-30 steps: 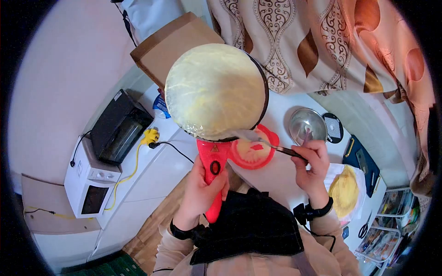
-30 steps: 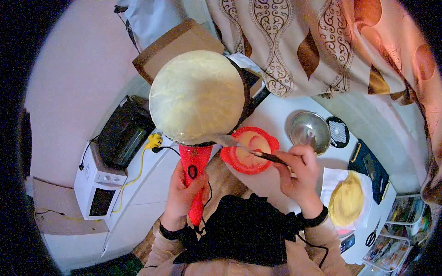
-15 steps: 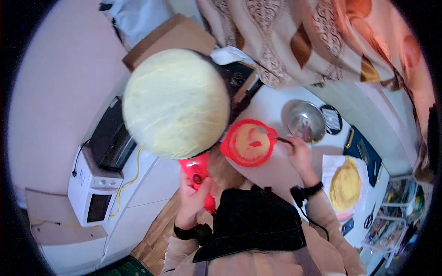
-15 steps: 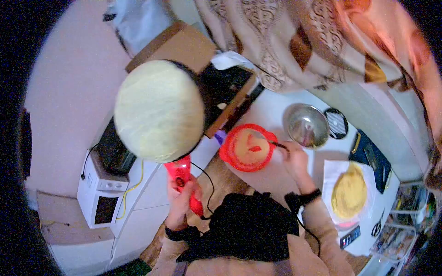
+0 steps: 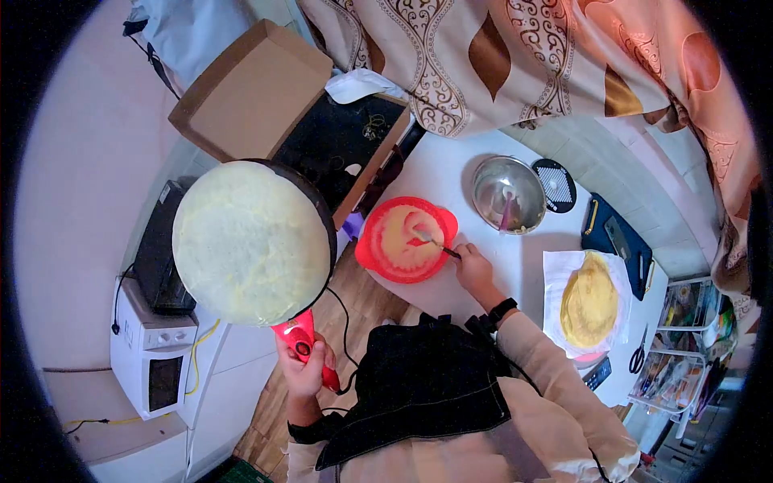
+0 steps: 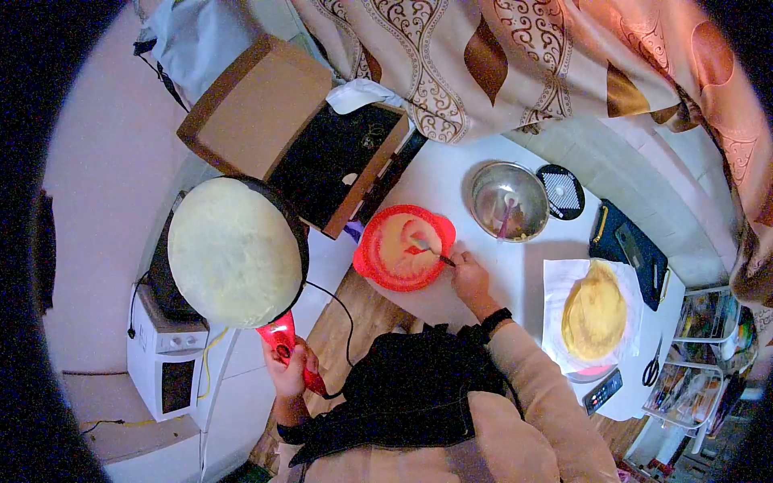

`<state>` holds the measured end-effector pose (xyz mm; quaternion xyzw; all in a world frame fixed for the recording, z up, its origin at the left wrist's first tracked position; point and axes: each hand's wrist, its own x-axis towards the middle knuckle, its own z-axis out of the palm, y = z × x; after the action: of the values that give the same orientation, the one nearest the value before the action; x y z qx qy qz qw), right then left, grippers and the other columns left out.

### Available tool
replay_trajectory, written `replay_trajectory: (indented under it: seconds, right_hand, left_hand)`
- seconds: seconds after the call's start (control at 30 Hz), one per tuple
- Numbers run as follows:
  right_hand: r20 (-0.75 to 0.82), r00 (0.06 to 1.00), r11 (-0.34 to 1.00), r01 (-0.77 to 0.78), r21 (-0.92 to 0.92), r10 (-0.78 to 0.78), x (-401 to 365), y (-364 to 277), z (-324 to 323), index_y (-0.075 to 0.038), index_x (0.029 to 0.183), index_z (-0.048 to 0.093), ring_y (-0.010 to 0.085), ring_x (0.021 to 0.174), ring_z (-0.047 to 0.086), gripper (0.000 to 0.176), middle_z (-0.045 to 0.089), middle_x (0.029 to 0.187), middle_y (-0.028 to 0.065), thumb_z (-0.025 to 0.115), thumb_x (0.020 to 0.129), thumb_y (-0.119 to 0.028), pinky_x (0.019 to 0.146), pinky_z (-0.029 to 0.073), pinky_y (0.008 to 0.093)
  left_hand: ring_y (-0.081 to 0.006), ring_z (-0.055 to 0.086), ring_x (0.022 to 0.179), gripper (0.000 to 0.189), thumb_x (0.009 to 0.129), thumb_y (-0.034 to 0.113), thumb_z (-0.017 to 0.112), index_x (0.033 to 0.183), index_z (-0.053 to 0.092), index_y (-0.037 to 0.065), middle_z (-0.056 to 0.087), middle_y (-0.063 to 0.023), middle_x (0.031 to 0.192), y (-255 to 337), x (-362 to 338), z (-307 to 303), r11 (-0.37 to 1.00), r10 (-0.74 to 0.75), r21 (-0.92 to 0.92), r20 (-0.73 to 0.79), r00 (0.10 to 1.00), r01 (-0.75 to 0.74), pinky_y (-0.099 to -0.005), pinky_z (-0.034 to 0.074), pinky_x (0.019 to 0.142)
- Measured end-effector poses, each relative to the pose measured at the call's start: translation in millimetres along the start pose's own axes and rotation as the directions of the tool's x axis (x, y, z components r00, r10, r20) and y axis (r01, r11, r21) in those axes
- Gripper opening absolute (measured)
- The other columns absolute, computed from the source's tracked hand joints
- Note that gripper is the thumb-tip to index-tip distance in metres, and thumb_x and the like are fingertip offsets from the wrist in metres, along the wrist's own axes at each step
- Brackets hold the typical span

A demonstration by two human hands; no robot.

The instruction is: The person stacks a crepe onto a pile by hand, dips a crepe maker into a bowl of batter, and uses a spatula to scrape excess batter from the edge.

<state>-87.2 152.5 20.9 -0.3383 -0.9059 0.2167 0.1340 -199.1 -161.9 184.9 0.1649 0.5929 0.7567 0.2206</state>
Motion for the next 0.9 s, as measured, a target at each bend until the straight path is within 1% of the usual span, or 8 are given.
replay_trajectory:
  seconds: [0.2, 0.27, 0.4, 0.5, 0.57, 0.7, 0.77, 0.9]
  right_hand:
    - [0.203, 0.979, 0.995, -0.005, 0.102, -0.016, 0, -5, 1, -0.007, 0.093, 0.058, 0.0316, 0.074, 0.059, 0.021, 0.059, 0.090, 0.0135, 0.057, 0.075, -0.018, 0.065, 0.048, 0.0396]
    - [0.218, 0.975, 0.912, -0.045, 0.408, -0.050, 1, -4, -5, -0.005, 0.087, 0.059, 0.0263, 0.068, 0.059, 0.016, 0.060, 0.078, 0.0144, 0.060, 0.074, -0.014, 0.064, 0.046, 0.0354]
    - [0.216, 0.976, 0.835, -0.104, 0.541, -0.019, 3, -1, -21, -0.003, 0.087, 0.058, 0.0180, 0.064, 0.056, 0.015, 0.058, 0.069, 0.0102, 0.062, 0.074, -0.008, 0.061, 0.044, 0.0299]
    - [0.199, 0.979, 0.779, -0.159, 0.607, 0.045, 2, -35, -89, -0.002, 0.085, 0.056, 0.0119, 0.062, 0.051, 0.013, 0.057, 0.067, 0.0047, 0.063, 0.074, -0.004, 0.057, 0.041, 0.0252]
    - [0.069, 0.997, 0.749, -0.062, 0.660, 0.022, -1, -59, -128, -0.001, 0.084, 0.056, 0.0103, 0.060, 0.050, 0.011, 0.056, 0.066, 0.0029, 0.062, 0.075, -0.003, 0.055, 0.040, 0.0237]
    - [0.006, 0.998, 0.707, -0.048, 0.705, 0.061, -3, -117, -197, -0.002, 0.084, 0.056, 0.0103, 0.061, 0.050, 0.013, 0.055, 0.067, 0.0047, 0.063, 0.073, -0.001, 0.054, 0.039, 0.0232]
    - [-0.290, 0.947, 0.755, 0.288, 0.589, -0.136, 3, -145, -212, -0.002, 0.085, 0.056, 0.0147, 0.061, 0.052, 0.016, 0.054, 0.069, 0.0070, 0.063, 0.071, 0.001, 0.054, 0.040, 0.0250]
    - [-0.365, 0.888, 0.736, 0.443, 0.512, -0.281, 5, -179, -230, -0.001, 0.085, 0.057, 0.0234, 0.062, 0.053, 0.020, 0.054, 0.071, 0.0110, 0.063, 0.067, 0.004, 0.056, 0.042, 0.0289]
  left_hand:
    - [-0.0145, 0.050, 0.047, 0.041, 0.079, -0.011, 0.044, 0.113, 0.029, 0.007, 0.050, -0.0087, 0.070, -10, -5, -2, 0.996, -0.084, 0.020, -0.044, 0.995, 0.085, -0.0271, 0.043, 0.041]
    - [-0.0143, 0.049, 0.046, 0.041, 0.079, -0.011, 0.044, 0.113, 0.029, 0.007, 0.050, -0.0088, 0.071, -10, -4, 1, 0.995, -0.099, 0.003, -0.049, 0.994, 0.099, -0.0271, 0.043, 0.041]
    - [-0.0142, 0.049, 0.046, 0.041, 0.079, -0.011, 0.043, 0.113, 0.029, 0.007, 0.050, -0.0084, 0.069, -9, -5, 8, 0.996, -0.090, -0.008, -0.047, 0.995, 0.089, -0.0273, 0.043, 0.041]
    - [-0.0142, 0.050, 0.046, 0.039, 0.079, -0.010, 0.044, 0.111, 0.030, 0.006, 0.050, -0.0075, 0.067, -11, -6, 10, 0.988, -0.152, -0.012, -0.025, 0.988, 0.151, -0.0266, 0.043, 0.042]
    - [-0.0143, 0.050, 0.046, 0.039, 0.079, -0.009, 0.045, 0.112, 0.029, 0.006, 0.050, -0.0075, 0.067, -17, -8, 9, 0.989, -0.144, -0.026, 0.009, 0.990, 0.144, -0.0264, 0.044, 0.042]
    - [-0.0147, 0.052, 0.049, 0.043, 0.078, -0.009, 0.047, 0.114, 0.028, 0.006, 0.050, -0.0080, 0.069, -15, -7, 14, 0.990, -0.142, 0.027, 0.096, 0.985, 0.140, -0.0260, 0.044, 0.042]
    - [-0.0151, 0.053, 0.052, 0.046, 0.077, -0.009, 0.048, 0.116, 0.028, 0.005, 0.051, -0.0086, 0.071, -11, -7, 19, 0.987, -0.161, 0.004, 0.099, 0.982, 0.161, -0.0263, 0.044, 0.044]
    - [-0.0154, 0.053, 0.055, 0.052, 0.077, -0.008, 0.049, 0.121, 0.024, 0.007, 0.051, -0.0084, 0.072, -8, -10, 19, 0.988, -0.156, 0.029, 0.211, 0.965, 0.154, -0.0272, 0.045, 0.047]
